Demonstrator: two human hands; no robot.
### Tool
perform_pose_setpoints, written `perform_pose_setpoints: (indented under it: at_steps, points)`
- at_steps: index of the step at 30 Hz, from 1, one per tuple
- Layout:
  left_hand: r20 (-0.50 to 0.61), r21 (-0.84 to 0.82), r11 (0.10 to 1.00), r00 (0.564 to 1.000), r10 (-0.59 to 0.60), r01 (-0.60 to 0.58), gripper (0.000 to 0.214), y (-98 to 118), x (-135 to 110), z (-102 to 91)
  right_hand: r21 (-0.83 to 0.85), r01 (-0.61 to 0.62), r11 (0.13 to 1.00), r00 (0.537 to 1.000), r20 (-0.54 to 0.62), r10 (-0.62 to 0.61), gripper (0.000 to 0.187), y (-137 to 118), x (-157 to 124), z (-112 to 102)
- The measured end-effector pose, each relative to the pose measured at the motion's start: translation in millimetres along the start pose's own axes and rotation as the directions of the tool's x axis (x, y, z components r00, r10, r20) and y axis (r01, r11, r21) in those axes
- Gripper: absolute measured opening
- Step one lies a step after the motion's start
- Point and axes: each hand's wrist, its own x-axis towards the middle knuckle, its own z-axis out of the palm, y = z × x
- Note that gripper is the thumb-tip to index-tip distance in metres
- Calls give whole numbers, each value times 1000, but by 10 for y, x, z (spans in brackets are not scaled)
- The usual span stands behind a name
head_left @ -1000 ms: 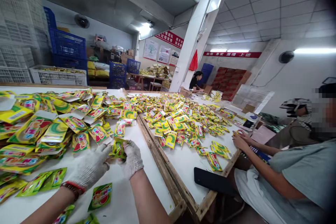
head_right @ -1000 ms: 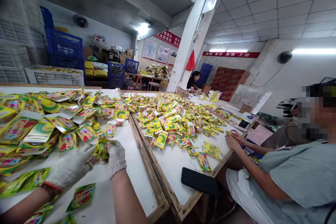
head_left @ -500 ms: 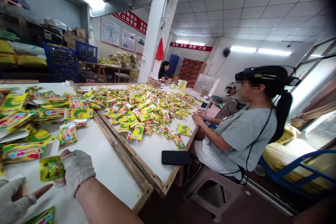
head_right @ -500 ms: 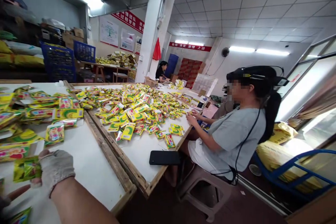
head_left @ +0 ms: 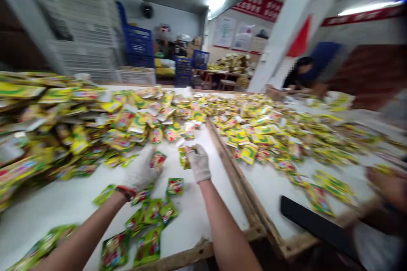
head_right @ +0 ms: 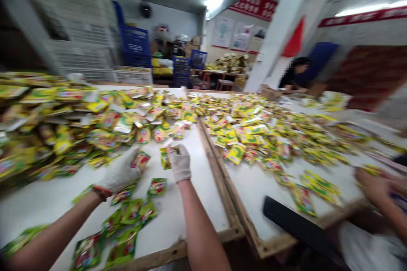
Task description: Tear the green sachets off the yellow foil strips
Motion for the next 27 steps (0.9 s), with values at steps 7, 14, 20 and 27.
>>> perform_pose_setpoints:
  at_steps: [7, 14, 20, 27]
  points:
    - [-109, -50, 977, 973, 202, -208, 71, -141, -665, 6, -143, 154, 978, 963, 245, -115, 37, 91, -215, 74]
    - [13, -120, 967, 974, 228, -225, 56, -44, -730, -36, -511, 403, 759, 888, 418, -190, 36, 100, -224, 36]
    - [80, -281, 951, 984, 157, -129, 49, 58, -756, 41, -666, 460, 587, 886, 299, -355, 35, 137, -366, 165]
    - [-34, -182, 959, 976, 217, -219, 52, -154, -673, 28, -519, 531, 670, 808, 548, -216, 20, 87, -351, 117]
